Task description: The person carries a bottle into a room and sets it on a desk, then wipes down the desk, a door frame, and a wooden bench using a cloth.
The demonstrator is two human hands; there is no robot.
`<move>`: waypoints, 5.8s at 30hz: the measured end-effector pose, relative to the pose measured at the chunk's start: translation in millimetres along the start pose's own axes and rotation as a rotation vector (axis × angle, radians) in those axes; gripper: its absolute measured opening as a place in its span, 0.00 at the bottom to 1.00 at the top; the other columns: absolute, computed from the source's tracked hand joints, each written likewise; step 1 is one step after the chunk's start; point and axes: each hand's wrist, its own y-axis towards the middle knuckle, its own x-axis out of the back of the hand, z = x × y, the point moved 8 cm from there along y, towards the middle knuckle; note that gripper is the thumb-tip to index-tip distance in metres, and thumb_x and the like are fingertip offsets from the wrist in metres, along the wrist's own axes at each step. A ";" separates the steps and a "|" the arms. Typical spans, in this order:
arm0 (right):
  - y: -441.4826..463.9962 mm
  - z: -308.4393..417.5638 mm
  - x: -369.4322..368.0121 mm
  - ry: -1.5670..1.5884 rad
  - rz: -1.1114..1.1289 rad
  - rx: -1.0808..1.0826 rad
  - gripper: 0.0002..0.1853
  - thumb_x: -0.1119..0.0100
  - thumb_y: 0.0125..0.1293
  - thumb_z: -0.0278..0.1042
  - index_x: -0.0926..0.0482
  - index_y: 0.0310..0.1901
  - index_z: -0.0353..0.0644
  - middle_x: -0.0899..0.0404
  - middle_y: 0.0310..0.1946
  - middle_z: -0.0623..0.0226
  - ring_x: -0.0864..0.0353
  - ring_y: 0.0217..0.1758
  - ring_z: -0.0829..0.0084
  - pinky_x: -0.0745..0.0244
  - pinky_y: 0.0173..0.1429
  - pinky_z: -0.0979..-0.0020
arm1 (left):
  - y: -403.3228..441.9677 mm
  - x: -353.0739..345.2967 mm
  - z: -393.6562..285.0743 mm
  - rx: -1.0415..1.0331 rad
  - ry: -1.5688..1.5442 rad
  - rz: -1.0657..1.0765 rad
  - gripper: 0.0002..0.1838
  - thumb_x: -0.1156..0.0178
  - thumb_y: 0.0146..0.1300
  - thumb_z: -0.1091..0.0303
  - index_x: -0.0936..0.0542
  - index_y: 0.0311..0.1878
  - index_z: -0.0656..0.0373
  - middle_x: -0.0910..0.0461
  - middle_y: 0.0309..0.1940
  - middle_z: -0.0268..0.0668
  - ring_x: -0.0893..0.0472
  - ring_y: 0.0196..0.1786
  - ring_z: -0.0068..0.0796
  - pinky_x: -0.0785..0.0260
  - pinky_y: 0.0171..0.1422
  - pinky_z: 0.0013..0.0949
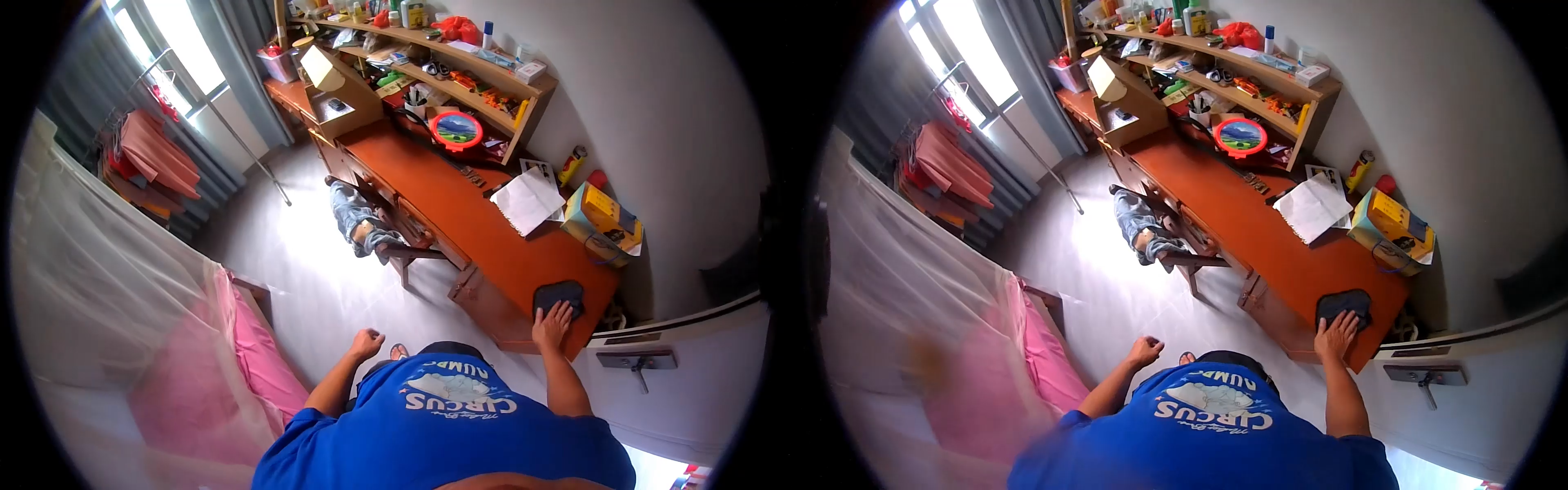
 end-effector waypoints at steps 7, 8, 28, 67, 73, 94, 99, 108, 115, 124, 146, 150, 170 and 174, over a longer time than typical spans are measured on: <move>24.9 101.3 1.8 0.028 -0.052 0.287 0.43 0.62 0.80 0.59 0.50 0.80 0.27 0.61 0.84 0.41 0.65 0.87 0.44 0.68 0.87 0.49 | -84.8 5.4 176.5 0.373 0.170 0.071 0.25 0.38 0.59 0.49 0.15 0.27 0.68 0.15 0.29 0.58 0.13 0.37 0.54 0.22 0.49 0.49; 23.5 114.9 2.1 0.027 -0.057 0.328 0.43 0.61 0.80 0.59 0.50 0.80 0.27 0.61 0.84 0.41 0.65 0.87 0.44 0.68 0.87 0.50 | -99.0 1.7 201.9 0.462 0.157 0.116 0.23 0.38 0.58 0.50 0.13 0.26 0.65 0.14 0.27 0.53 0.12 0.35 0.50 0.20 0.48 0.46; 90.7 335.1 3.7 -0.045 0.000 0.781 0.39 0.53 0.79 0.49 0.51 0.82 0.38 0.63 0.85 0.49 0.66 0.87 0.44 0.65 0.87 0.49 | -41.5 39.4 221.6 0.554 -0.459 -0.233 0.21 0.35 0.62 0.59 0.14 0.46 0.72 0.12 0.29 0.47 0.12 0.28 0.35 0.18 0.39 0.38; -4.8 895.0 135.0 1.169 -0.037 0.841 0.11 0.37 0.73 0.39 0.17 0.40 0.38 0.16 0.30 0.54 0.14 0.33 0.63 0.22 0.39 0.61 | 180.0 477.7 180.0 0.100 -1.262 -0.113 0.29 0.44 0.77 0.47 0.23 0.61 0.68 0.15 0.51 0.50 0.12 0.46 0.39 0.18 0.55 0.38; -176.2 976.6 149.3 0.769 0.146 1.710 0.15 0.37 0.69 0.36 0.20 0.53 0.39 0.17 0.45 0.53 0.16 0.46 0.50 0.20 0.49 0.56 | 206.0 526.7 59.5 -0.149 -1.902 0.281 0.36 0.50 0.75 0.34 0.20 0.59 0.62 0.15 0.55 0.46 0.14 0.55 0.42 0.21 0.63 0.46; 106.9 1061.4 138.4 0.843 0.191 1.044 0.11 0.38 0.70 0.35 0.16 0.43 0.34 0.14 0.39 0.48 0.14 0.43 0.48 0.20 0.49 0.55 | 538.2 868.7 131.3 0.051 -1.257 -0.741 0.18 0.42 0.76 0.50 0.23 0.42 0.57 0.20 0.34 0.33 0.16 0.36 0.29 0.22 0.42 0.36; 147.3 1069.8 151.5 0.815 0.146 0.968 0.10 0.37 0.69 0.33 0.16 0.43 0.33 0.14 0.38 0.47 0.14 0.42 0.45 0.20 0.48 0.54 | 623.3 922.7 19.2 0.114 -0.540 -0.936 0.31 0.41 0.74 0.46 0.25 0.60 0.71 0.21 0.55 0.52 0.20 0.59 0.46 0.31 0.66 0.39; 169.6 1057.5 119.7 0.756 0.257 0.496 0.12 0.36 0.69 0.33 0.16 0.45 0.31 0.14 0.40 0.46 0.13 0.43 0.47 0.20 0.48 0.56 | 869.5 776.1 -145.9 -0.516 -0.109 -0.624 0.18 0.40 0.51 0.71 0.17 0.47 0.60 0.17 0.49 0.54 0.21 0.57 0.60 0.32 0.69 0.53; 189.0 1074.7 92.6 0.712 0.218 0.176 0.13 0.36 0.69 0.36 0.15 0.46 0.33 0.13 0.37 0.47 0.11 0.41 0.50 0.19 0.47 0.58 | 893.4 731.7 -164.2 -0.926 0.539 -0.252 0.28 0.37 0.53 0.58 0.21 0.54 0.70 0.25 0.61 0.61 0.46 0.81 0.66 0.58 0.85 0.63; 247.0 1210.3 127.0 0.689 0.294 0.036 0.12 0.37 0.70 0.35 0.15 0.45 0.33 0.13 0.35 0.48 0.12 0.37 0.54 0.20 0.46 0.60 | 1093.7 949.9 -76.4 -0.825 0.605 -0.582 0.33 0.37 0.50 0.62 0.24 0.54 0.81 0.30 0.63 0.72 0.43 0.78 0.74 0.56 0.84 0.68; 253.1 1258.4 123.2 0.588 0.265 -0.088 0.12 0.37 0.70 0.35 0.17 0.46 0.34 0.13 0.41 0.50 0.14 0.45 0.49 0.19 0.51 0.55 | 1179.1 1039.5 -41.1 -1.005 0.894 -0.644 0.32 0.42 0.69 0.47 0.25 0.58 0.72 0.27 0.58 0.70 0.31 0.67 0.77 0.48 0.75 0.77; 250.5 1252.4 120.4 0.606 0.172 -0.109 0.12 0.36 0.69 0.35 0.17 0.46 0.35 0.14 0.39 0.51 0.14 0.44 0.50 0.19 0.50 0.56 | 1103.3 914.8 -57.5 -1.061 0.871 -0.377 0.30 0.42 0.62 0.52 0.21 0.51 0.75 0.28 0.58 0.73 0.42 0.72 0.82 0.60 0.78 0.78; 124.0 1203.5 83.3 0.647 0.130 -0.442 0.16 0.41 0.72 0.45 0.16 0.46 0.40 0.14 0.40 0.51 0.15 0.46 0.46 0.21 0.53 0.50 | 964.1 725.8 -210.7 -1.330 1.000 0.265 0.35 0.45 0.61 0.53 0.21 0.61 0.77 0.43 0.78 0.64 0.65 0.83 0.76 0.76 0.82 0.76; 90.0 1184.1 69.1 0.674 0.100 -0.552 0.15 0.42 0.72 0.45 0.17 0.45 0.40 0.14 0.41 0.51 0.15 0.48 0.47 0.22 0.55 0.49 | 939.6 747.5 -148.0 -1.399 0.997 0.252 0.37 0.47 0.59 0.56 0.26 0.61 0.84 0.48 0.78 0.69 0.69 0.82 0.79 0.77 0.79 0.82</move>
